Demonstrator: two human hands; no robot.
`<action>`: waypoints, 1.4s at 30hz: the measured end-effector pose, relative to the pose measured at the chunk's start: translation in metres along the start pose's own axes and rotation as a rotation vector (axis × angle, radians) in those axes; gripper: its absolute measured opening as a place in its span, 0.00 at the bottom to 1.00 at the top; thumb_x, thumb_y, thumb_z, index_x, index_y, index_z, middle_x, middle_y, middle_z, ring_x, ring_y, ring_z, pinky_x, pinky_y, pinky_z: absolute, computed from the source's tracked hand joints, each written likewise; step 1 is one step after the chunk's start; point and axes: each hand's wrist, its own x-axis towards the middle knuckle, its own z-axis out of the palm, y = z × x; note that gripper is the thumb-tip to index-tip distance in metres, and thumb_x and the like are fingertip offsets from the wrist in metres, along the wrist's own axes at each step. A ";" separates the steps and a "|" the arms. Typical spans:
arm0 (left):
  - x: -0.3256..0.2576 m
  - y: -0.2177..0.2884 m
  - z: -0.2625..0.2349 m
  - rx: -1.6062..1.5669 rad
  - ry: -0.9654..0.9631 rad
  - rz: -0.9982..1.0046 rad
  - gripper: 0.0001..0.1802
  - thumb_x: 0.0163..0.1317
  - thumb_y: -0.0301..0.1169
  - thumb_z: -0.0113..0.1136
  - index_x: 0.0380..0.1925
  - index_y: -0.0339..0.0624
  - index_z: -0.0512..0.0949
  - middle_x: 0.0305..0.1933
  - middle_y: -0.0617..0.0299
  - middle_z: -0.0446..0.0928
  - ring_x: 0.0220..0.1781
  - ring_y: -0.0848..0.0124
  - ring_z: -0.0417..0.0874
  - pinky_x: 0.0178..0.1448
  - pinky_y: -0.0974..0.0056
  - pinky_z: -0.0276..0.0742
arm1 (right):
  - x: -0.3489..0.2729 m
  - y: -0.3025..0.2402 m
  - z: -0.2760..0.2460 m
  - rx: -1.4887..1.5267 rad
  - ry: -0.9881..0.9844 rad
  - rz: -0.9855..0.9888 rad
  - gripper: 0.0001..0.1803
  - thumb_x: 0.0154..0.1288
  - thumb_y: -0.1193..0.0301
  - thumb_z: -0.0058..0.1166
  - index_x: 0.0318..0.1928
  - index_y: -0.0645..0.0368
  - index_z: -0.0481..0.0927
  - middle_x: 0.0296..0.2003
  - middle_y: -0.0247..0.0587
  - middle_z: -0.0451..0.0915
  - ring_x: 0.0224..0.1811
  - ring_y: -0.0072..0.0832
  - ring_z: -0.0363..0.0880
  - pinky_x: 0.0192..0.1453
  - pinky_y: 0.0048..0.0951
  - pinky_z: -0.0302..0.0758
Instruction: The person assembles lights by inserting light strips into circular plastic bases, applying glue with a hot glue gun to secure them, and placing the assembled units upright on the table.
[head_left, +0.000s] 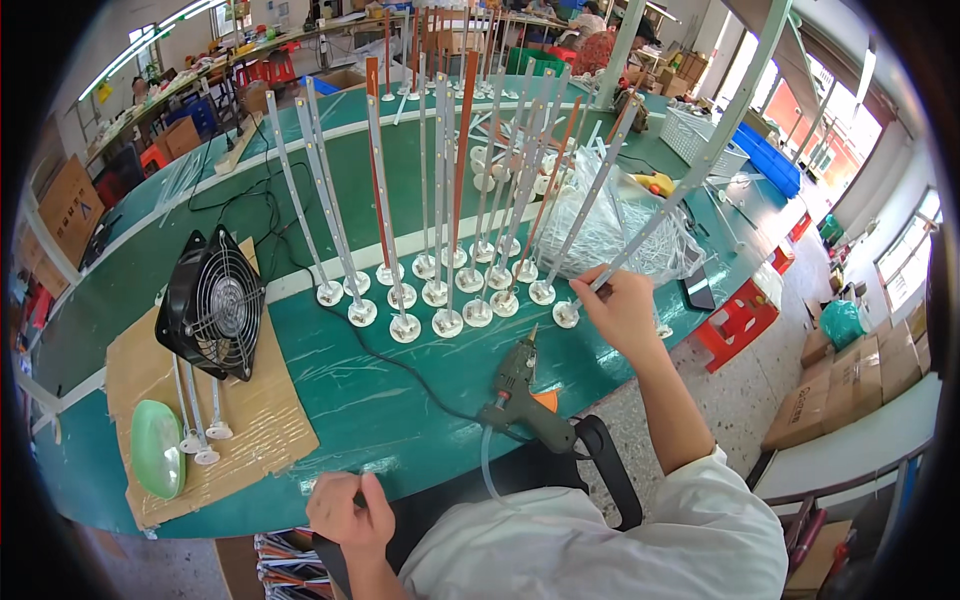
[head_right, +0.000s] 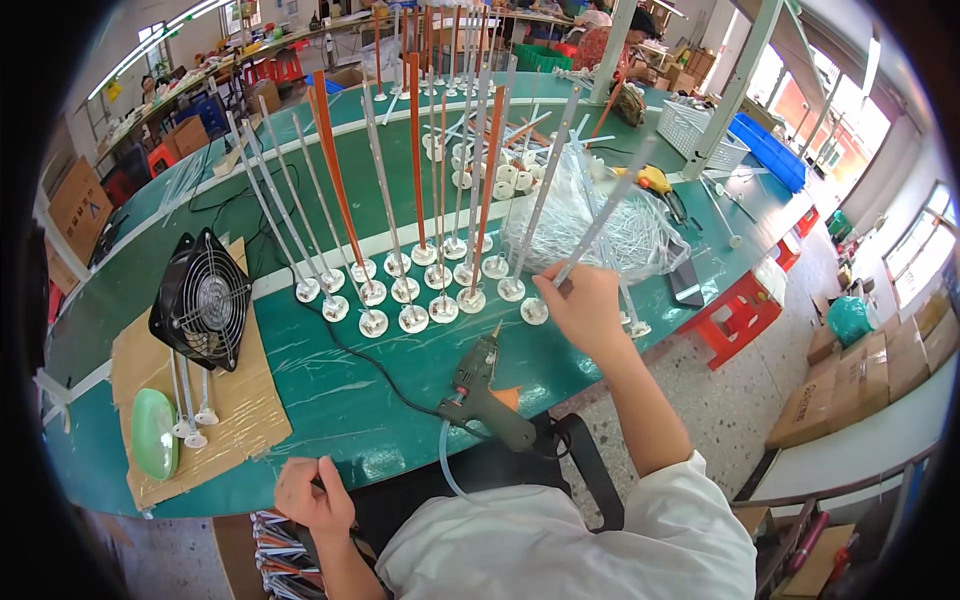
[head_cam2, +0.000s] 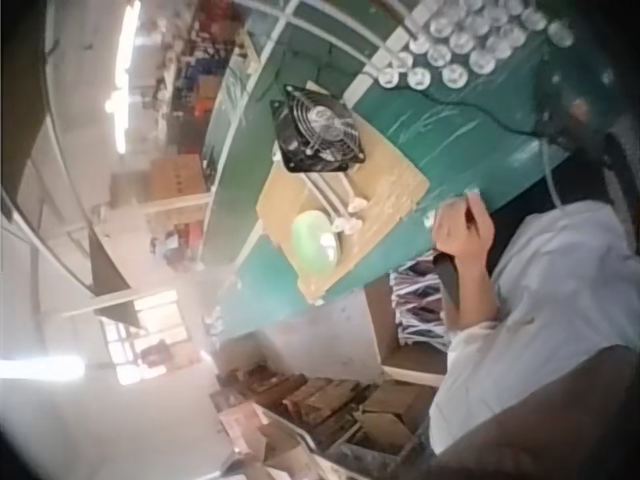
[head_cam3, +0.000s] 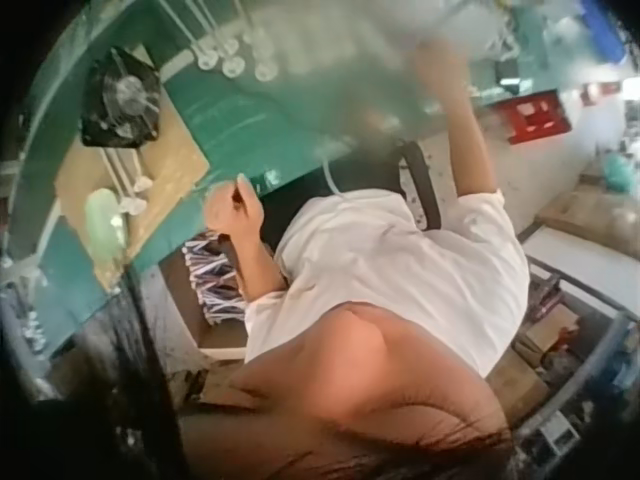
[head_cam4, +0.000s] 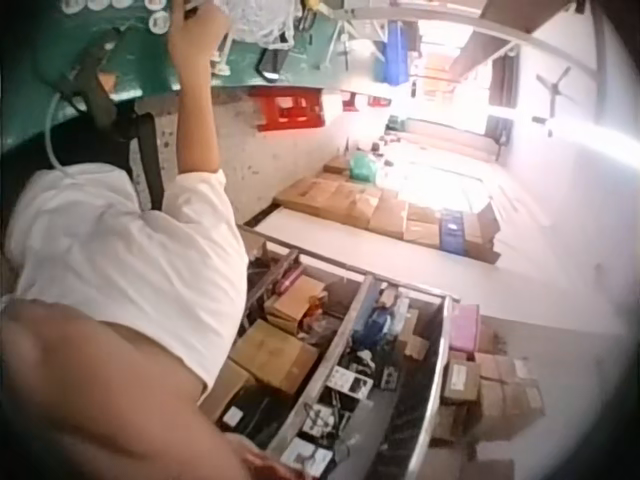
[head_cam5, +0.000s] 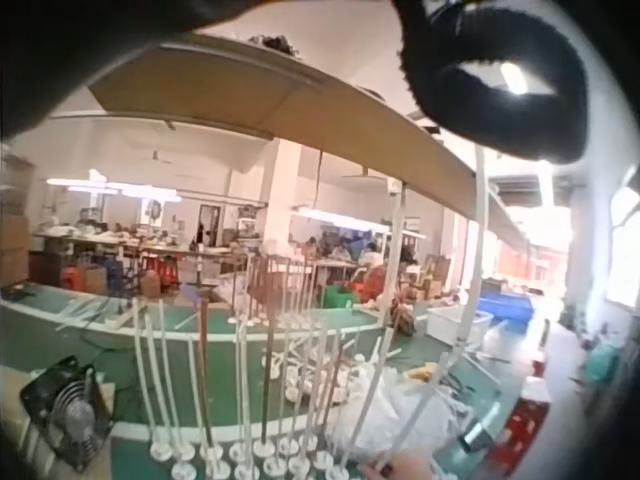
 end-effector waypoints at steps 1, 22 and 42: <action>0.000 0.000 0.001 0.015 -0.005 0.032 0.08 0.54 0.21 0.64 0.21 0.35 0.73 0.19 0.56 0.74 0.19 0.58 0.74 0.24 0.61 0.66 | 0.000 0.000 0.002 -0.011 -0.005 0.011 0.06 0.57 0.74 0.68 0.32 0.64 0.85 0.18 0.39 0.82 0.19 0.21 0.80 0.26 0.24 0.73; 0.002 0.006 0.012 0.168 -0.054 0.186 0.07 0.53 0.18 0.64 0.24 0.36 0.73 0.20 0.55 0.72 0.20 0.57 0.72 0.25 0.60 0.63 | -0.015 0.050 -0.061 -0.436 0.192 -0.007 0.13 0.50 0.65 0.71 0.32 0.60 0.83 0.28 0.42 0.83 0.30 0.37 0.82 0.35 0.35 0.77; 0.009 0.016 0.006 -0.007 -0.279 0.151 0.10 0.48 0.21 0.69 0.20 0.41 0.74 0.16 0.61 0.72 0.19 0.62 0.74 0.25 0.61 0.64 | -0.013 0.062 -0.040 -0.495 0.150 0.233 0.11 0.51 0.65 0.69 0.29 0.59 0.85 0.31 0.46 0.84 0.36 0.46 0.84 0.41 0.44 0.79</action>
